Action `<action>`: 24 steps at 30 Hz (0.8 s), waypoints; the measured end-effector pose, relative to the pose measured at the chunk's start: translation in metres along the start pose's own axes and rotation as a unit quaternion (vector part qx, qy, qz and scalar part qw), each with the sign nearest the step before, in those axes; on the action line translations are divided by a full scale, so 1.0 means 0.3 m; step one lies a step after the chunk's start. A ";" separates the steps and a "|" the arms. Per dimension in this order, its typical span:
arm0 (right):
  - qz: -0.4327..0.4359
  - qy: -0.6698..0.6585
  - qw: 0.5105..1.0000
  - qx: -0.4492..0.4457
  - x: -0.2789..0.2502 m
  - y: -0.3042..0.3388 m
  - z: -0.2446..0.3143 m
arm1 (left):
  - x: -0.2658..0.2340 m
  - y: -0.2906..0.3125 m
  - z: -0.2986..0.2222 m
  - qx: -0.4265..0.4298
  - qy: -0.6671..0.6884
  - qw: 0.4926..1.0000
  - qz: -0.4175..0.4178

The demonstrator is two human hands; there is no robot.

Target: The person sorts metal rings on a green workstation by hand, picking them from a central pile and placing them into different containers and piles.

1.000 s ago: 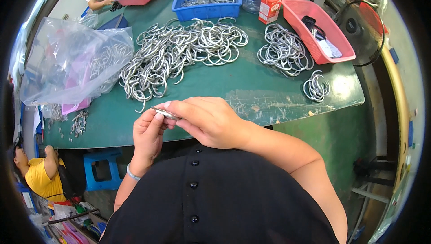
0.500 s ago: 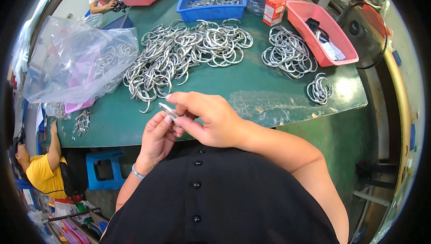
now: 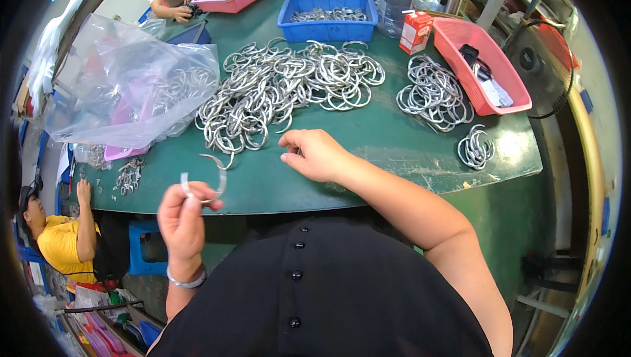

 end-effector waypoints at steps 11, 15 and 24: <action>0.010 -0.127 0.963 0.236 0.132 -0.122 -0.122 | -0.202 -0.163 -0.516 0.418 -0.320 0.829 -0.187; 0.003 -0.163 0.957 0.240 0.141 -0.132 -0.120 | -0.156 -0.240 -0.511 0.385 -0.533 0.725 -0.205; -0.022 -0.166 0.954 0.249 0.117 -0.176 -0.099 | -0.034 -0.032 -0.467 0.476 -0.524 0.685 -0.172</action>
Point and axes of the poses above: each hand's wrist, its own y-axis away from the middle knuckle, its own x-axis out of the palm, z = x × y, the point moved 10 cm from there along -y, towards the middle knuckle, and after that the axes turned 7 degrees about -z, right-handed, at the moved point
